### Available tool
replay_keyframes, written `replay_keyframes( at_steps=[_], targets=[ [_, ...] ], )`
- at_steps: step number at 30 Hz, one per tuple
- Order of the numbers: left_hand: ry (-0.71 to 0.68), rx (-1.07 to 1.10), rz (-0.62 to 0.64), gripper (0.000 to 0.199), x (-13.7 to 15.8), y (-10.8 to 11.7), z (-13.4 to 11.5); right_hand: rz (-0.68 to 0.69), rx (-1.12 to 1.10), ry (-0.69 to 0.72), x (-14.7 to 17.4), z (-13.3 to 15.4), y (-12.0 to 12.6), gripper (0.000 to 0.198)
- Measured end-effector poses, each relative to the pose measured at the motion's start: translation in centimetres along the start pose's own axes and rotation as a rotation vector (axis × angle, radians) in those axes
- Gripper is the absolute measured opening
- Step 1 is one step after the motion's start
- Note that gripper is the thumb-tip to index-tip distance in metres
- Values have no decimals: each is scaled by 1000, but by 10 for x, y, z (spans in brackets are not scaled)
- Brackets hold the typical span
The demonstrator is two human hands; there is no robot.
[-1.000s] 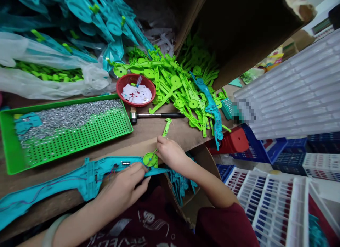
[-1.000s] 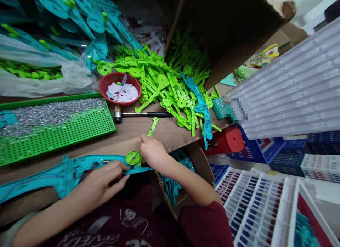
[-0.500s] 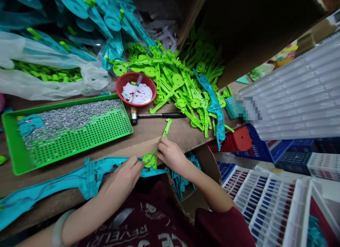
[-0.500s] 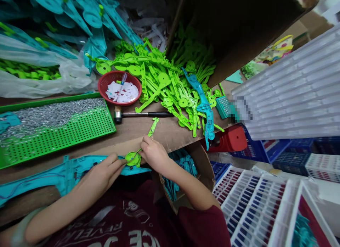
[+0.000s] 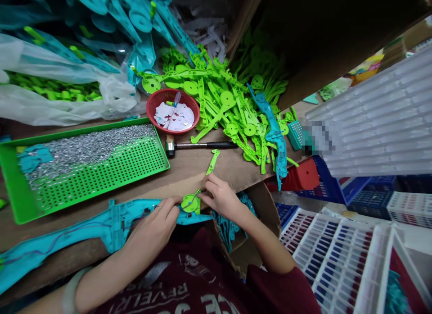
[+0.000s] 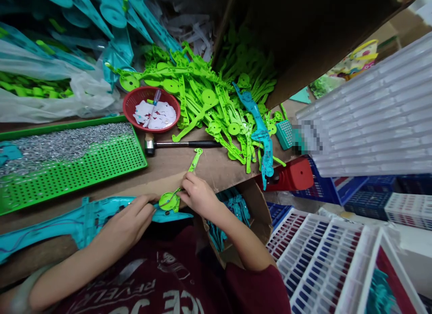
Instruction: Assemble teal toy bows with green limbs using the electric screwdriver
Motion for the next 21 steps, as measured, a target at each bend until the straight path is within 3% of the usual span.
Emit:
replay_keyframes(
  at_steps=[10, 17, 21],
  targets=[
    [148, 134, 82, 23, -3, -6, 16, 64, 173, -54, -6, 8, 1, 14],
    [207, -125, 200, 21, -9, -11, 14, 131, 404, -91, -9, 20, -5, 32],
    [250, -284, 282, 23, -15, -10, 11, 65, 517, -50, -7, 26, -10, 29]
  ],
)
Point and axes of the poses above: each hand's wrist, its own x-axis away from the middle knuckle, its own y-axis out of the back of the hand, z = x × y, the point moved 9 cm from there along -x, towards the middle knuckle, and after that the axes turned 5 degrees about -z, right-handed, at the moved point
